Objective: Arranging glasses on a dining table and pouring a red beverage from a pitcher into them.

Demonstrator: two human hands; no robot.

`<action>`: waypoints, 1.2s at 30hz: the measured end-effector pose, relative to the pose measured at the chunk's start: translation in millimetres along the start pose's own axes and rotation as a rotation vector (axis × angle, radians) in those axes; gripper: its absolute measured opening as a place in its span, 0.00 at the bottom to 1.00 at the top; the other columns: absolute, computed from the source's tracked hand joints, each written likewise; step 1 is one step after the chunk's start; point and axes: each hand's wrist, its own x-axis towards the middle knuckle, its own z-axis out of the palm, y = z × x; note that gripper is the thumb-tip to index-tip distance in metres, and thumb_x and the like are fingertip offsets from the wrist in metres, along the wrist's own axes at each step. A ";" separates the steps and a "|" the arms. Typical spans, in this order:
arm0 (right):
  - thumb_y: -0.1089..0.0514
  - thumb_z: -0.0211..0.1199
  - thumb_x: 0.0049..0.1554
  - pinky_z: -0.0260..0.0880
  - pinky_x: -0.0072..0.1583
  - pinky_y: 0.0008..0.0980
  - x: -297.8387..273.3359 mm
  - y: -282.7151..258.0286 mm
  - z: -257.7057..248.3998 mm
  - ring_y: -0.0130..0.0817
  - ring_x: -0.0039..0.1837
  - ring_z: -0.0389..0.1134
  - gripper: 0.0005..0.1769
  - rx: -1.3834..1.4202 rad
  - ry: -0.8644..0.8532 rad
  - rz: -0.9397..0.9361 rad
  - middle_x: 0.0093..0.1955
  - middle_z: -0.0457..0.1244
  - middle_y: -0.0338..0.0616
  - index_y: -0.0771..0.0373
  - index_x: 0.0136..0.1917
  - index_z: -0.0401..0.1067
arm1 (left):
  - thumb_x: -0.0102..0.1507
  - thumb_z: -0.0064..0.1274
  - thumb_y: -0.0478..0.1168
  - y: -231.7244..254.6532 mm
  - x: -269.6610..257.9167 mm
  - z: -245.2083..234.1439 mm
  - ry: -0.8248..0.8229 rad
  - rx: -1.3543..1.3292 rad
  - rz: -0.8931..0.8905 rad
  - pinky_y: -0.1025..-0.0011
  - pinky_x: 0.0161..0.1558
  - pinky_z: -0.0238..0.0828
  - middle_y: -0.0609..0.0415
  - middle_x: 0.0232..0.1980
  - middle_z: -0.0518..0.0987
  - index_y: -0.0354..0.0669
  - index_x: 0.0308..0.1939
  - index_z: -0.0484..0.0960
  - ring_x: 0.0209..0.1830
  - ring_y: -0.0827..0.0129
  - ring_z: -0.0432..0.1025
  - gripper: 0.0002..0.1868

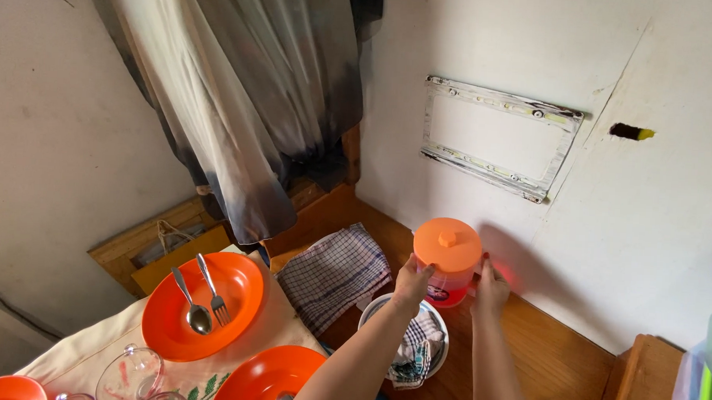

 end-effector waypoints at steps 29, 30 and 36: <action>0.35 0.74 0.64 0.38 0.35 0.21 -168.4 -66.9 107.5 0.19 0.28 0.41 0.40 -0.155 -0.594 -0.208 0.22 0.43 0.31 0.51 0.25 0.54 | 0.59 0.56 0.48 162.2 -251.4 -189.3 0.280 -0.175 0.115 0.47 0.68 0.60 0.36 0.80 0.55 0.37 0.80 0.50 0.75 0.40 0.56 0.49; 0.37 0.76 0.64 0.39 0.35 0.19 -177.4 -65.6 117.3 0.18 0.28 0.40 0.40 -0.118 -0.630 -0.210 0.22 0.42 0.30 0.51 0.24 0.54 | 0.61 0.55 0.48 165.4 -262.8 -199.6 0.280 -0.203 0.138 0.45 0.68 0.58 0.33 0.80 0.53 0.36 0.80 0.48 0.76 0.37 0.54 0.50; 0.35 0.75 0.63 0.38 0.34 0.20 -254.0 -70.6 147.5 0.18 0.27 0.41 0.41 -0.194 -0.793 -0.252 0.20 0.42 0.31 0.51 0.22 0.53 | 0.62 0.59 0.47 128.2 -270.1 -253.8 0.361 -0.312 0.254 0.45 0.68 0.57 0.37 0.81 0.50 0.38 0.81 0.44 0.76 0.37 0.52 0.52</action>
